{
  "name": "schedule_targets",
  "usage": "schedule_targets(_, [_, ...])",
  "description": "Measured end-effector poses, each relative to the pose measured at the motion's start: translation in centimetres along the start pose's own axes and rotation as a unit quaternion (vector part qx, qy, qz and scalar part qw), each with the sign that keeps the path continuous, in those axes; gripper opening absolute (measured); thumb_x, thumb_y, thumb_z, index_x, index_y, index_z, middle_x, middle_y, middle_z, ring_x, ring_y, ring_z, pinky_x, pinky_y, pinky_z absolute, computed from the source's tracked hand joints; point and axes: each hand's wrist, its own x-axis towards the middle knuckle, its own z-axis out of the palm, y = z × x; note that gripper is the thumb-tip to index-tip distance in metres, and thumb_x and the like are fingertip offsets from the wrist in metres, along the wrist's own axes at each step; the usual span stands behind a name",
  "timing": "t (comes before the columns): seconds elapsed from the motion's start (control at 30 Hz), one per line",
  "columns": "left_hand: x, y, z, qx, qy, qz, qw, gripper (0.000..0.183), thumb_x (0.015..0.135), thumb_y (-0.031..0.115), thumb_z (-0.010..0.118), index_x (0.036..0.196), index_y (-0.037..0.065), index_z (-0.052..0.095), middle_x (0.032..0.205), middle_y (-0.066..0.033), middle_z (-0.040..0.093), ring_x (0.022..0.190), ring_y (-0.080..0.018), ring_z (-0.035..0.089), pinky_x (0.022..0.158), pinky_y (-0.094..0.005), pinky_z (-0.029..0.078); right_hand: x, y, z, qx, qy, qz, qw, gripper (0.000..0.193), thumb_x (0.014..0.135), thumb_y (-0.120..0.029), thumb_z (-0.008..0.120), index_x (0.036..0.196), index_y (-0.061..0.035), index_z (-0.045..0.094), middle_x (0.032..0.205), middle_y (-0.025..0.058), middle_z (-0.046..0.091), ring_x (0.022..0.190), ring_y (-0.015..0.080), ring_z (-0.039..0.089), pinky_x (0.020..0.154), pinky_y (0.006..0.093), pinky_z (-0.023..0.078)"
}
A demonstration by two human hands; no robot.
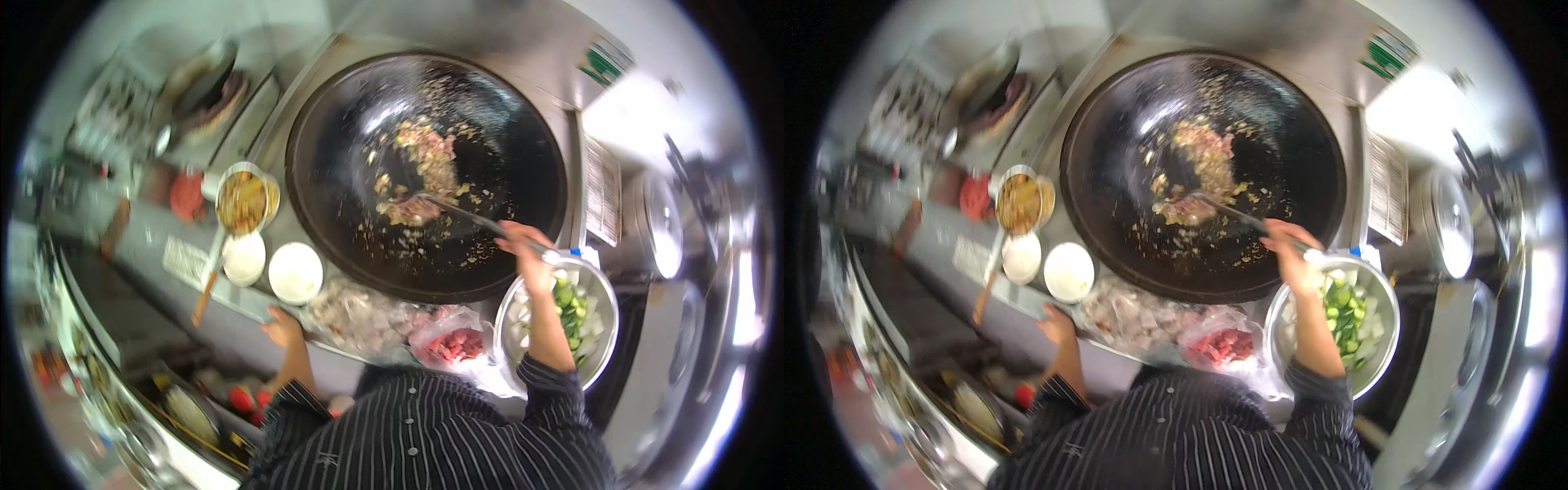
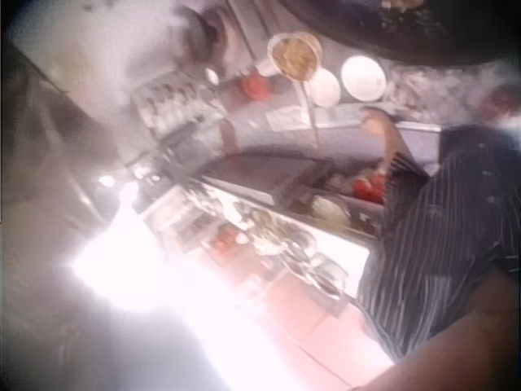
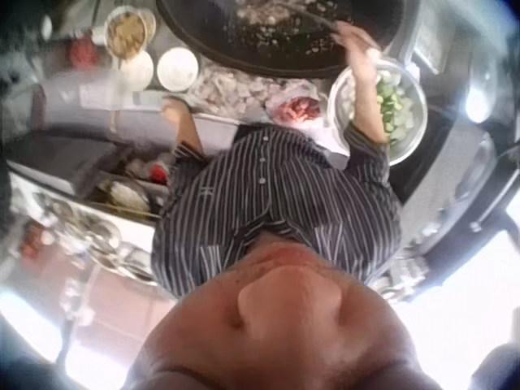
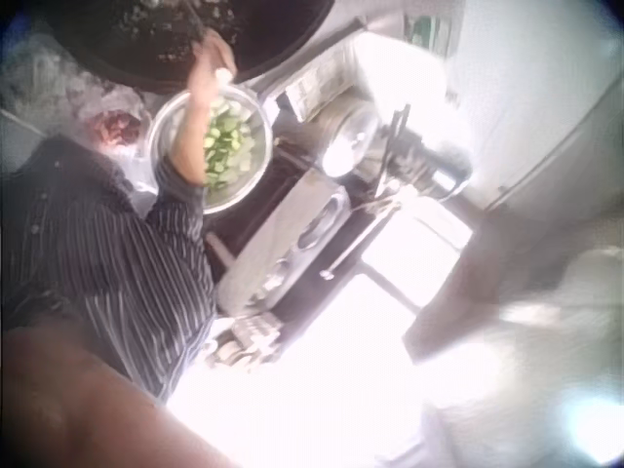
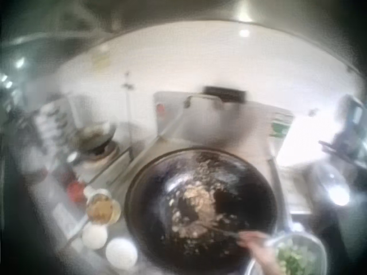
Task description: The person stir-fries minced meat in a large wok using a metal spatula. They add the meat from a plastic bag and continuously stir the contents over high heat in a commercial kitchen.
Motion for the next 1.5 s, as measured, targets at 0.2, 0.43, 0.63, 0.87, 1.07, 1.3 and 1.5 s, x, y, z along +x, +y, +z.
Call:
schedule_targets(0.2, [0.1,0.1,0.2,0.021,0.001,-0.005,1.0,0.077,0.094,0.058,0.052,0.127,-0.011,0.049,0.12,-0.0348,0.062,0.114,-0.0497,0.06,0.099,-0.0511,0.046,-2.4,-7.6,-4.5,-0.215,-0.026,-0.02,0.976,0.027,0.099,-0.015,0.062,0.11,0.0088,0.069,0.109,0.0254,0.07,0.093,0.0294,0.073,0.081,0.0387,0.064])
schedule_targets(0.43, [-0.1,0.5,-0.3,0.019,-0.001,0.007,1.0,0.084,0.092,0.061,0.05,0.133,-0.012,0.046,0.126,-0.0364,0.059,0.119,-0.0499,0.057,0.102,-0.0505,0.043,10.3,8.1,6.8,-0.087,0.087,-0.076,0.989,0.024,0.099,-0.019,0.065,0.114,-0.0016,0.07,0.098,0.007,0.072,0.049,0.009,0.057,0.045,0.0225,0.043])
schedule_targets(0.63, [0.4,-0.3,0.4,0.012,0.009,0.016,1.0,0.081,0.095,0.055,0.052,0.137,-0.015,0.043,0.126,-0.0363,0.059,0.118,-0.0496,0.057,0.102,-0.0496,0.045,1.8,4.5,5.5,-0.155,-0.056,-0.052,0.985,0.027,0.098,-0.023,0.066,0.111,0.0006,0.071,0.109,0.0126,0.074,0.05,0.0103,0.057,0.047,0.0239,0.047])
schedule_targets(0.87, [0.4,-0.6,0.5,-0.023,0.007,0.028,0.999,0.079,0.096,0.051,0.054,0.136,-0.017,0.042,0.125,-0.0382,0.058,0.119,-0.049,0.056,0.103,-0.0488,0.044,4.9,-3.5,-4.3,-0.261,-0.08,-0.037,0.961,0.026,0.098,-0.014,0.062,0.114,0.005,0.069,0.111,0.0178,0.072,0.078,0.0194,0.072,0.074,0.0285,0.06])
schedule_targets(1.07, [-0.4,1.2,-0.9,0.0,-0.027,0.0,1.0,0.081,0.095,0.055,0.05,0.137,-0.014,0.042,0.127,-0.0379,0.057,0.12,-0.0494,0.056,0.104,-0.0492,0.043,14.6,7.9,4.9,-0.007,0.081,-0.056,0.995,0.025,0.1,-0.018,0.063,0.114,0.0025,0.065,0.107,0.0134,0.072,0.067,0.0218,0.073,0.063,0.0275,0.059])
schedule_targets(1.3, [0.0,0.4,-0.2,0.011,-0.019,-0.01,1.0,0.082,0.095,0.058,0.051,0.136,-0.013,0.043,0.127,-0.038,0.057,0.118,-0.0504,0.057,0.102,-0.0512,0.044,1.4,2.7,2.9,-0.064,-0.103,-0.033,0.992,0.02,0.097,-0.013,0.067,0.106,0.0051,0.069,0.119,0.0193,0.069,0.085,0.0272,0.074,0.076,0.0354,0.063])
schedule_targets(1.5, [0.1,-0.4,0.3,-0.004,-0.006,0.022,1.0,0.082,0.096,0.057,0.051,0.135,-0.014,0.043,0.127,-0.0378,0.057,0.117,-0.0511,0.057,0.103,-0.0514,0.043,3.1,-2.0,-1.5,-0.118,-0.077,-0.013,0.99,0.016,0.098,-0.007,0.059,0.104,0.0065,0.067,0.117,0.0195,0.069,0.084,0.0239,0.074,0.076,0.0295,0.06])
